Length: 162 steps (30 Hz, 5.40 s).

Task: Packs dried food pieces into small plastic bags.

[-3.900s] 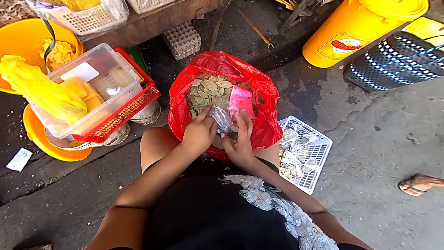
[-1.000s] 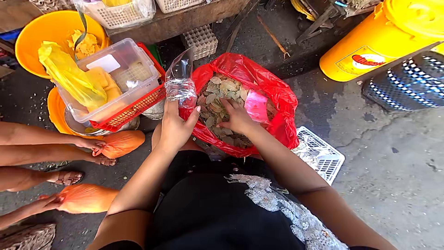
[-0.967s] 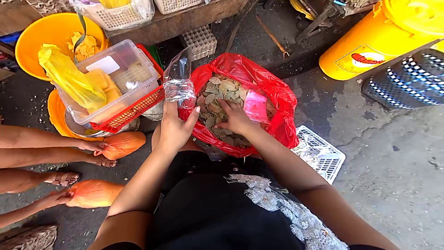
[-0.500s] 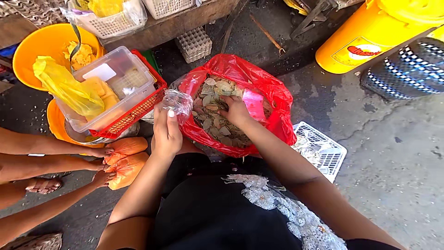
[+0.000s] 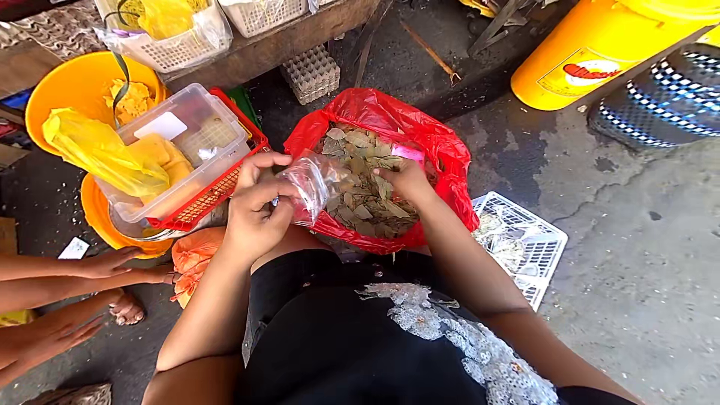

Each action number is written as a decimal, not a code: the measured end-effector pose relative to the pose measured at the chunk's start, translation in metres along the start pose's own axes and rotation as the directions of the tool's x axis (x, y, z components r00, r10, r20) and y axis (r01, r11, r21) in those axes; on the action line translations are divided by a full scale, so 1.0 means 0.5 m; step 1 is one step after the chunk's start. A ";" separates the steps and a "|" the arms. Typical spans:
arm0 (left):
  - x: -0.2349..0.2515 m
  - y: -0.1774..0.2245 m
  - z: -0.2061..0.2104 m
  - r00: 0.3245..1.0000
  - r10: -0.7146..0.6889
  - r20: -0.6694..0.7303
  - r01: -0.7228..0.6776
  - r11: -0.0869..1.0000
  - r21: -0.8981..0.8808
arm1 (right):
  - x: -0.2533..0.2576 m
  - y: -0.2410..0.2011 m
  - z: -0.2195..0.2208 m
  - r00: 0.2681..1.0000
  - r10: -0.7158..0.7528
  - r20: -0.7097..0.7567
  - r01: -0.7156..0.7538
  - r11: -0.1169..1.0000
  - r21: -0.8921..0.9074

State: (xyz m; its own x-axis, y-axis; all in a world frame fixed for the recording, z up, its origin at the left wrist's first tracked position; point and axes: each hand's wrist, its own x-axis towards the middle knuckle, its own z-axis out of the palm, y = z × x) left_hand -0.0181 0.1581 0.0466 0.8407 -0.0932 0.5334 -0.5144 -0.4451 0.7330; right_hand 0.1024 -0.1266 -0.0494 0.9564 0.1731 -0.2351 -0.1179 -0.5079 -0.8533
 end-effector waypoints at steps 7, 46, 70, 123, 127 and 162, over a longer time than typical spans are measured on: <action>0.059 0.007 0.147 0.883 -0.296 0.365 0.219 0.946 0.237 | -0.102 -0.035 -0.044 0.971 -0.016 -0.240 0.154 0.808 0.569; -0.002 0.007 0.306 0.757 -0.584 0.291 0.650 0.719 -0.248 | -0.159 0.016 0.091 0.816 -0.146 -0.559 0.480 0.711 0.514; -0.036 -0.031 0.294 0.928 -0.366 -0.073 0.319 0.879 -0.353 | -0.168 0.022 0.153 0.958 -0.116 -0.264 0.270 0.680 0.682; -0.027 -0.025 0.240 0.942 -0.318 0.109 0.317 0.948 0.028 | -0.199 0.005 0.044 0.799 -0.598 0.067 0.587 0.749 -0.308; -0.022 -0.011 0.231 0.934 -0.261 0.243 0.192 0.943 0.273 | -0.190 0.008 0.048 0.760 -0.641 0.107 0.593 0.615 -0.520; 0.002 -0.016 0.076 0.946 -0.238 -0.222 0.253 0.967 0.041 | -0.033 -0.091 0.088 0.957 0.005 0.290 0.166 0.811 -0.561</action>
State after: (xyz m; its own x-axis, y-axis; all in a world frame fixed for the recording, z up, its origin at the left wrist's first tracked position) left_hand -0.0065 0.1279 0.0251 0.8798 0.2154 0.4237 -0.2778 -0.4903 0.8261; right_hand 0.0801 -0.0695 -0.0271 0.8372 0.4078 -0.3644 0.2130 -0.8568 -0.4696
